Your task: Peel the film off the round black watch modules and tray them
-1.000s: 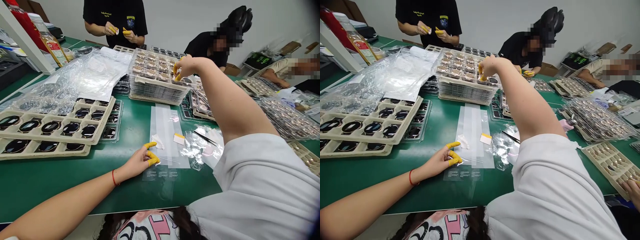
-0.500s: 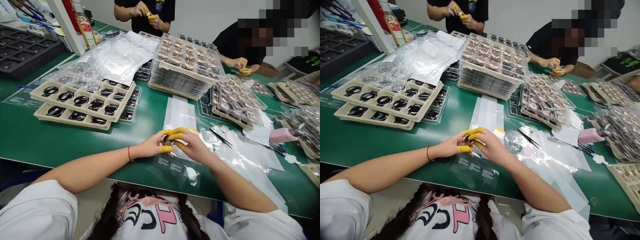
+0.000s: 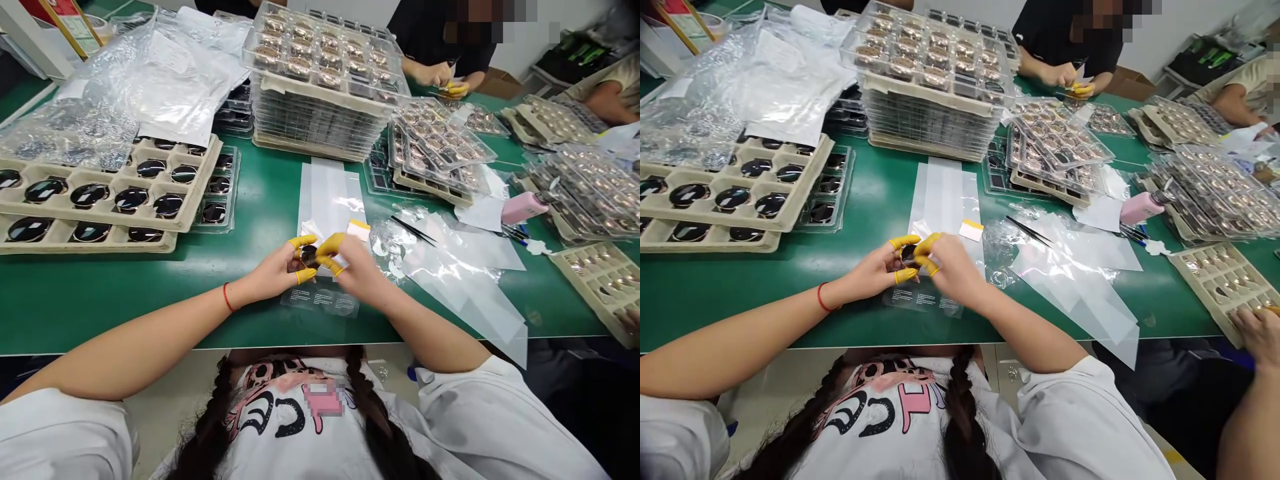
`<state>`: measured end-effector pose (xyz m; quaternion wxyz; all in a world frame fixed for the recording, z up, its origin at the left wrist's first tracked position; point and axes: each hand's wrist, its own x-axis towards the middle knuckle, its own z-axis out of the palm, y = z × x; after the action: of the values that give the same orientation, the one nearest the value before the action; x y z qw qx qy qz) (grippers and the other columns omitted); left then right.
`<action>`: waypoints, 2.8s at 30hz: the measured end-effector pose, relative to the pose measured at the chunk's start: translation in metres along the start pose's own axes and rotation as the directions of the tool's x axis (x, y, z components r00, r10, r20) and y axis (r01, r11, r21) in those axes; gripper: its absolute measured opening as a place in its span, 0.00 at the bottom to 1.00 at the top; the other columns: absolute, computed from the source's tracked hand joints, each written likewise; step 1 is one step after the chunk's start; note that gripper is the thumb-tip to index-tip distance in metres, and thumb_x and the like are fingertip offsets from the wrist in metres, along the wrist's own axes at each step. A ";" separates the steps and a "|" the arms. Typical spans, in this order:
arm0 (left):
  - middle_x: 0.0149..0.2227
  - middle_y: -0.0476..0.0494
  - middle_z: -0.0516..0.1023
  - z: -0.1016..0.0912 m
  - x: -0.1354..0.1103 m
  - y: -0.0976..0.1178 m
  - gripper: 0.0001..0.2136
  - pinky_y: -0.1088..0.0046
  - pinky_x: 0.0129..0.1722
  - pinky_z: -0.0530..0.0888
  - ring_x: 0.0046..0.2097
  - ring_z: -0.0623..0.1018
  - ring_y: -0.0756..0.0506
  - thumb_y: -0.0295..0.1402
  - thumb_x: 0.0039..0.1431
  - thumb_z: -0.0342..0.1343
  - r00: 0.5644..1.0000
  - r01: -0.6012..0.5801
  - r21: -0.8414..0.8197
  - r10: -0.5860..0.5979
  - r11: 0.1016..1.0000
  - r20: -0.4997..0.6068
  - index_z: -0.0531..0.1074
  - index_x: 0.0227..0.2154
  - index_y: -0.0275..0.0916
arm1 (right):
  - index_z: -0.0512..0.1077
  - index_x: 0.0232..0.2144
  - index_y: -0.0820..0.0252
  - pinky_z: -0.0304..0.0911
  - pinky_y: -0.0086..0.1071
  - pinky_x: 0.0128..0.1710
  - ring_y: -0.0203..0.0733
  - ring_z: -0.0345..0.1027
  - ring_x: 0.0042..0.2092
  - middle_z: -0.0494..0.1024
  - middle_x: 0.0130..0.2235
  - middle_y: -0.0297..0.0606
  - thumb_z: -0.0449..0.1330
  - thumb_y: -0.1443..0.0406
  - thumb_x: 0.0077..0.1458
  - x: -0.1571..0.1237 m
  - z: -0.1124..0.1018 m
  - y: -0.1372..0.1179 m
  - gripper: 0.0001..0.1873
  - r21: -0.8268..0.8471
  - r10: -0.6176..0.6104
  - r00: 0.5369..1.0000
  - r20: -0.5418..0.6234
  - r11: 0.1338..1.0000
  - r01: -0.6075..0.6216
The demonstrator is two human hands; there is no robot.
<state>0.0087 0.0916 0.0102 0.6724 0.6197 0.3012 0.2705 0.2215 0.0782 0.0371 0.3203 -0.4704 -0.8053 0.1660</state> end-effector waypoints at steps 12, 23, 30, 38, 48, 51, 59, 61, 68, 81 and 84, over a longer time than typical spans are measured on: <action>0.40 0.48 0.73 0.001 -0.001 0.006 0.25 0.71 0.40 0.75 0.39 0.77 0.50 0.30 0.54 0.62 0.997 0.073 -0.004 -0.073 0.997 -0.036 0.58 0.52 0.41 | 0.71 0.41 0.61 0.63 0.38 0.42 0.42 0.67 0.39 0.75 0.41 0.43 0.56 0.65 0.56 0.036 0.013 0.056 0.10 -0.140 0.343 0.939 -0.042 0.928 -0.345; 0.32 0.51 0.75 -0.005 0.001 0.005 0.27 0.75 0.32 0.73 0.34 0.78 0.50 0.29 0.49 0.63 0.987 0.021 0.053 -0.012 0.998 -0.158 0.59 0.51 0.39 | 0.70 0.37 0.57 0.60 0.35 0.42 0.38 0.64 0.39 0.75 0.35 0.35 0.57 0.68 0.60 0.013 0.026 -0.013 0.03 0.007 -0.350 0.933 -0.089 0.936 0.352; 0.41 0.46 0.75 -0.002 0.001 0.004 0.23 0.73 0.37 0.75 0.39 0.77 0.49 0.31 0.50 0.63 0.977 -0.004 0.084 0.022 0.996 -0.214 0.62 0.48 0.38 | 0.72 0.37 0.55 0.56 0.39 0.43 0.42 0.61 0.42 0.72 0.37 0.38 0.54 0.67 0.61 0.020 0.046 -0.002 0.07 -0.220 -0.314 0.933 -0.178 0.937 0.273; 0.31 0.52 0.74 -0.005 0.000 0.008 0.26 0.78 0.27 0.69 0.30 0.74 0.53 0.25 0.47 0.62 0.980 0.020 0.108 0.001 0.994 -0.197 0.62 0.50 0.38 | 0.72 0.37 0.55 0.55 0.38 0.43 0.42 0.60 0.44 0.73 0.37 0.38 0.56 0.69 0.60 0.009 0.048 -0.011 0.06 -0.295 -0.439 0.881 -0.176 0.877 0.379; 0.32 0.52 0.75 -0.006 0.002 0.007 0.26 0.77 0.32 0.74 0.32 0.76 0.52 0.25 0.47 0.62 0.976 0.037 0.034 -0.029 0.999 -0.217 0.62 0.50 0.38 | 0.70 0.39 0.58 0.57 0.37 0.43 0.41 0.61 0.42 0.73 0.36 0.38 0.56 0.69 0.60 0.008 0.044 -0.006 0.05 -0.294 -0.415 0.887 -0.204 0.890 0.349; 0.24 0.57 0.69 -0.010 0.002 0.005 0.26 0.79 0.26 0.70 0.27 0.72 0.53 0.24 0.47 0.62 0.982 0.050 0.113 -0.029 0.992 -0.185 0.63 0.50 0.37 | 0.71 0.38 0.57 0.55 0.38 0.44 0.43 0.60 0.44 0.72 0.37 0.39 0.55 0.69 0.60 0.005 0.048 -0.006 0.06 -0.325 -0.457 0.873 -0.171 0.862 0.388; 0.33 0.52 0.76 -0.004 0.004 0.011 0.26 0.73 0.35 0.77 0.34 0.79 0.50 0.30 0.47 0.66 0.977 0.072 -0.023 -0.075 0.997 -0.199 0.63 0.48 0.39 | 0.71 0.37 0.57 0.54 0.42 0.45 0.45 0.62 0.43 0.73 0.37 0.41 0.51 0.61 0.65 0.032 0.042 0.021 0.10 -0.265 -0.153 0.972 -0.179 0.959 0.102; 0.33 0.52 0.77 -0.003 0.004 0.015 0.26 0.73 0.35 0.78 0.33 0.80 0.50 0.30 0.46 0.67 0.975 0.081 -0.049 -0.089 0.996 -0.203 0.63 0.48 0.39 | 0.71 0.39 0.57 0.56 0.43 0.47 0.47 0.63 0.45 0.75 0.38 0.41 0.52 0.59 0.64 0.033 0.033 0.023 0.11 -0.258 -0.078 0.983 -0.164 0.966 0.033; 0.32 0.52 0.77 -0.007 0.004 0.027 0.27 0.67 0.40 0.80 0.35 0.82 0.47 0.32 0.45 0.69 0.959 0.078 -0.158 -0.117 0.984 -0.257 0.61 0.45 0.39 | 0.71 0.46 0.55 0.60 0.48 0.55 0.48 0.66 0.53 0.76 0.49 0.41 0.58 0.56 0.60 0.016 -0.020 0.020 0.14 -0.009 0.127 0.992 0.016 0.992 -0.126; 0.46 0.45 0.74 -0.024 0.006 0.025 0.28 0.61 0.51 0.76 0.44 0.79 0.45 0.36 0.44 0.69 0.851 -0.261 0.264 0.350 0.929 -0.391 0.64 0.47 0.42 | 0.67 0.49 0.61 0.66 0.31 0.28 0.31 0.67 0.25 0.78 0.29 0.34 0.66 0.61 0.51 0.013 -0.030 0.006 0.23 0.553 0.494 0.809 0.320 0.596 -0.582; 0.47 0.43 0.74 -0.023 0.004 0.021 0.27 0.63 0.49 0.77 0.45 0.79 0.44 0.37 0.44 0.69 0.866 -0.264 0.322 0.370 0.909 -0.336 0.65 0.47 0.42 | 0.66 0.52 0.61 0.64 0.29 0.25 0.31 0.66 0.23 0.77 0.26 0.32 0.64 0.60 0.53 0.014 -0.028 0.002 0.26 0.562 0.492 0.790 0.366 0.559 -0.609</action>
<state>-0.0055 0.1123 0.0293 0.4555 0.6789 0.3554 0.4531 0.2366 0.0906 0.0619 0.3266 -0.5400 -0.5292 0.5672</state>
